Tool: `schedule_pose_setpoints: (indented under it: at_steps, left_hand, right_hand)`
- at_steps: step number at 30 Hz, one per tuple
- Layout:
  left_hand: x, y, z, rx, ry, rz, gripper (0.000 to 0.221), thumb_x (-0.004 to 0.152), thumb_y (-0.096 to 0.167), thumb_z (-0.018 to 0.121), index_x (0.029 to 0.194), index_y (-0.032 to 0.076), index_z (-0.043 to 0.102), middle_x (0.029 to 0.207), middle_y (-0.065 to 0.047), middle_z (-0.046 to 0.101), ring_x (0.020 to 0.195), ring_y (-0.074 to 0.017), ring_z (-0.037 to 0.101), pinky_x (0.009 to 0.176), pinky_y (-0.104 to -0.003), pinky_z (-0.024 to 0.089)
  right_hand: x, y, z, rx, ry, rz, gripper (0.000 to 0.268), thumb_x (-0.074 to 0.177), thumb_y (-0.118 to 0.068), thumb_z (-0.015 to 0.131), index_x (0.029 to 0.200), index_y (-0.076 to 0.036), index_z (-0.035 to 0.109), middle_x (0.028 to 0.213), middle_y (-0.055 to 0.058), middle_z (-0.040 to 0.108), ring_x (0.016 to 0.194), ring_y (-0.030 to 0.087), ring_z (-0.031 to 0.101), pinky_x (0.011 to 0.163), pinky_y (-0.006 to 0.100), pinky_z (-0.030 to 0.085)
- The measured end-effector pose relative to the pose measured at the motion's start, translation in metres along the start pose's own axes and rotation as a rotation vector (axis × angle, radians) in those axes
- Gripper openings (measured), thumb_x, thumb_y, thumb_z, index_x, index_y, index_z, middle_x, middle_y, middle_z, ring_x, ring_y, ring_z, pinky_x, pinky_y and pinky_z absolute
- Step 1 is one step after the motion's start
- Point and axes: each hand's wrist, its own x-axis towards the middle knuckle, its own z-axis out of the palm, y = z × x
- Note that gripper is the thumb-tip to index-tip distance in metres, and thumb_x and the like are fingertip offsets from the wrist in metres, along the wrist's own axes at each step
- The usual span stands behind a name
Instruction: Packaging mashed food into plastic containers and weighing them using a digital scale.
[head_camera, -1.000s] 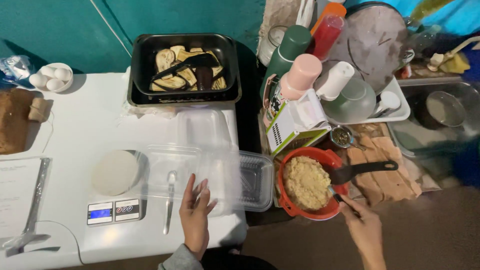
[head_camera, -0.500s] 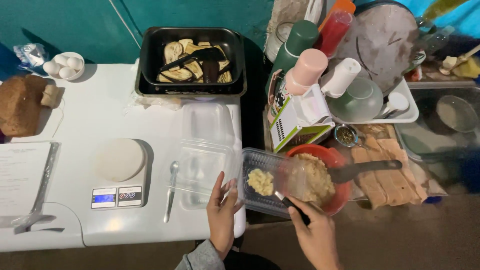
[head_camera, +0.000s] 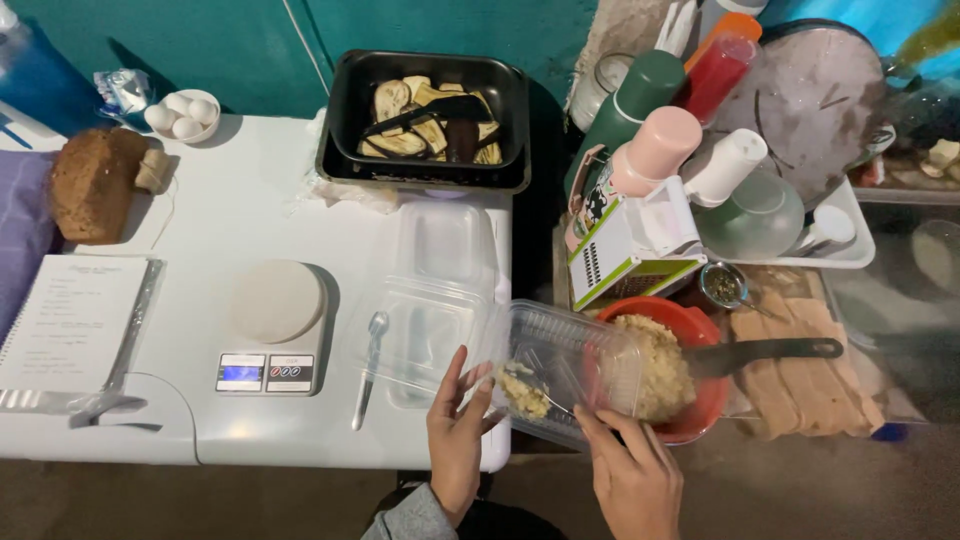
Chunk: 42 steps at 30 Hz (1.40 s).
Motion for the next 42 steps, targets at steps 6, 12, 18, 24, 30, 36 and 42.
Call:
schedule_pose_setpoints:
  at_steps: [6,12,18,24,30,36,42]
  left_hand:
    - [0.0,0.004,-0.004,-0.002,0.015,0.006,0.063,0.093,0.016,0.064,0.154,0.021,0.046,0.137,-0.009,0.066,0.108,-0.0175,0.068,0.084,-0.035,0.06]
    - [0.002,0.001,-0.011,0.015,0.018,0.025,0.064,0.092,0.014,0.064,0.154,0.021,0.046,0.137,-0.01,0.067,0.103,-0.0168,0.069,0.08,-0.035,0.059]
    - [0.012,0.005,-0.01,-0.05,-0.045,0.08,0.065,0.093,0.013,0.063,0.155,0.019,0.044,0.138,-0.009,0.065,0.106,-0.0151,0.069,0.082,-0.033,0.06]
    - [0.01,0.011,-0.013,-0.033,-0.033,0.045,0.065,0.093,0.013,0.064,0.154,0.018,0.045,0.135,-0.01,0.066,0.104,-0.0176,0.07,0.081,-0.031,0.06]
    - [0.018,0.011,-0.015,-0.031,-0.043,0.045,0.067,0.092,0.012,0.063,0.155,0.019,0.044,0.137,-0.011,0.065,0.104,-0.0183,0.07,0.081,-0.034,0.06]
    - [0.019,0.022,-0.005,-0.019,-0.04,0.031,0.067,0.093,0.012,0.063,0.156,0.02,0.044,0.14,-0.011,0.063,0.108,-0.0194,0.069,0.086,-0.036,0.06]
    - [0.027,0.015,-0.012,-0.044,-0.023,0.034,0.066,0.092,0.011,0.062,0.155,0.02,0.044,0.14,-0.011,0.063,0.113,-0.0213,0.067,0.089,-0.041,0.06]
  right_hand:
    - [0.001,-0.007,0.0,0.018,0.066,-0.003,0.038,0.078,-0.006,0.075,0.113,-0.019,0.077,0.101,0.002,0.069,0.09,0.024,0.069,0.08,0.038,0.055]
    - [0.001,-0.01,0.002,0.05,0.131,-0.027,0.032,0.08,-0.007,0.076,0.11,-0.017,0.078,0.098,0.004,0.07,0.086,0.025,0.068,0.078,0.038,0.055]
    - [0.007,-0.015,-0.001,0.05,0.153,0.026,0.031,0.08,-0.007,0.075,0.109,-0.017,0.078,0.097,0.004,0.07,0.087,0.025,0.07,0.08,0.038,0.056]
    - [0.012,-0.021,-0.004,0.064,0.1,0.016,0.027,0.081,-0.012,0.075,0.106,-0.019,0.079,0.096,0.002,0.071,0.086,0.024,0.07,0.078,0.037,0.056]
    - [0.021,-0.02,-0.001,0.06,0.137,0.038,0.023,0.084,-0.015,0.074,0.106,-0.019,0.079,0.097,0.002,0.071,0.087,0.023,0.07,0.078,0.036,0.055]
    - [0.016,0.033,0.005,0.46,0.065,0.369,0.023,0.092,-0.015,0.07,0.114,-0.009,0.077,0.097,0.001,0.075,0.079,0.012,0.067,0.072,0.026,0.052]
    - [-0.015,0.129,-0.017,0.601,0.158,0.827,0.03,0.1,-0.015,0.07,0.129,-0.01,0.079,0.078,-0.002,0.057,0.069,0.011,0.048,0.061,0.027,0.036]
